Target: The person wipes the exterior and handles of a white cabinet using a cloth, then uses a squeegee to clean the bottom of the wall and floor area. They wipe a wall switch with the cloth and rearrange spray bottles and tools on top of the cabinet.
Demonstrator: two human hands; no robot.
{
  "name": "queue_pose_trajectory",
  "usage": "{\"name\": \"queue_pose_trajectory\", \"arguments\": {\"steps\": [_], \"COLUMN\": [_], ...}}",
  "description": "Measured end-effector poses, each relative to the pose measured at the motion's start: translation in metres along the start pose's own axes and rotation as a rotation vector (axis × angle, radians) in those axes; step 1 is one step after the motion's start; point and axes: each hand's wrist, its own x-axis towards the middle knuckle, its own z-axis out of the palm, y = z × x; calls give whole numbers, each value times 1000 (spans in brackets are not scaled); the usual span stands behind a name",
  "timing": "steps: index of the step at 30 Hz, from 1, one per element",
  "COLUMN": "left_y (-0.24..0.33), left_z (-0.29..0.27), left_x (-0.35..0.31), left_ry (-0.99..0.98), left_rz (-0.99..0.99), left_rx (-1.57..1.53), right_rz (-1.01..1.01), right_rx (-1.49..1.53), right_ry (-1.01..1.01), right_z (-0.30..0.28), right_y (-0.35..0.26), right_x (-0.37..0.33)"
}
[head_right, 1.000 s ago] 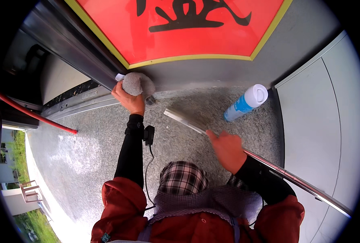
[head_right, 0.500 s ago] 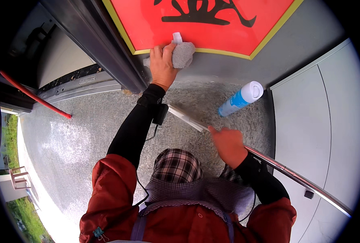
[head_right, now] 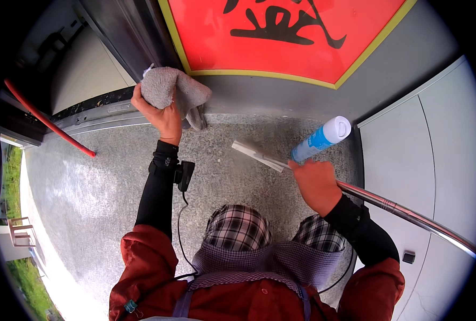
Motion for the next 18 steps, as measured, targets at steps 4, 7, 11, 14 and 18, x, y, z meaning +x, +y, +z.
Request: {"name": "queue_pose_trajectory", "arguments": {"steps": [4,7,11,14,18], "left_y": [39,49,13,3,54], "left_z": [24,33,27,18,16], "left_x": [99,114,59,53,133], "left_ry": [139,137,47,-14,94], "left_rz": [174,228,189,90,196], "left_rx": [7,-2,41,-47,-134], "right_rz": [28,22,-87,-142,-198], "right_rx": [-85,-95,-59,-65,-68], "right_ry": [23,3,48,54,46], "right_z": [-11,-11,-8,-13,-17], "right_y": [2,-2,-4,-5,2], "right_x": [11,18,29,32,39]}}
